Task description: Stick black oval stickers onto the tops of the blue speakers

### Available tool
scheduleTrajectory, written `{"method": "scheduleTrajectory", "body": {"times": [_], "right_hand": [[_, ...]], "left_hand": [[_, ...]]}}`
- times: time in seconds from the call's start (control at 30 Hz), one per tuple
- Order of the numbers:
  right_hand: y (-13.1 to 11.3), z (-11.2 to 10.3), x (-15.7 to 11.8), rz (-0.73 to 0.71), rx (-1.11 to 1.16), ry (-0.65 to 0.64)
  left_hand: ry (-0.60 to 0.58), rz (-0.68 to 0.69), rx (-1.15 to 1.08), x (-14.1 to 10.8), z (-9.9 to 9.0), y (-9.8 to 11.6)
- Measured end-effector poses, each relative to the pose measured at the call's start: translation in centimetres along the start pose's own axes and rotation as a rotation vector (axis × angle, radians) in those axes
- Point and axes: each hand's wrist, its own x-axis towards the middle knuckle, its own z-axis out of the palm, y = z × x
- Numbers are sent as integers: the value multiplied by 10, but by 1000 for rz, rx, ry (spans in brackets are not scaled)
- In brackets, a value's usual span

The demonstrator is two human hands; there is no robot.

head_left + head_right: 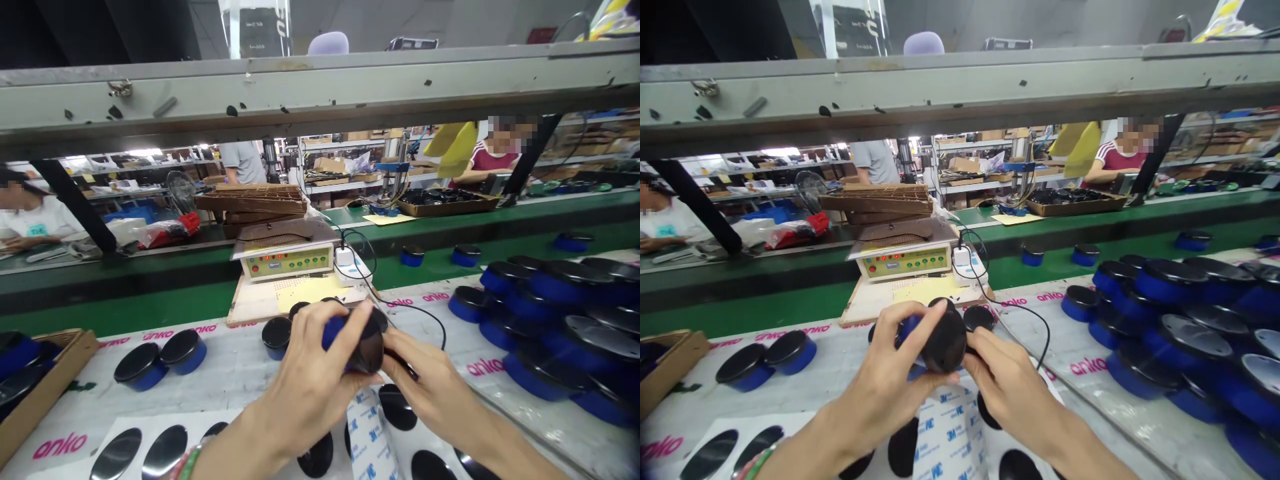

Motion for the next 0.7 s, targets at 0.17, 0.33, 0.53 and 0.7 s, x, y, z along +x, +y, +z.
{"method": "scheduleTrajectory", "body": {"times": [0.17,0.33,0.53,0.7], "right_hand": [[-7,3,-9,-170,-87,151],[-15,3,-8,-254,-139,182],[-10,3,-10,-228,-144,199],[-22,-3,-8,-296,-205,-54]], "left_hand": [[183,340,85,3,-11,11],[170,431,134,7,-15,17],[161,325,71,4,-17,10],[-218,-97,-9,-6,-28,14]]}}
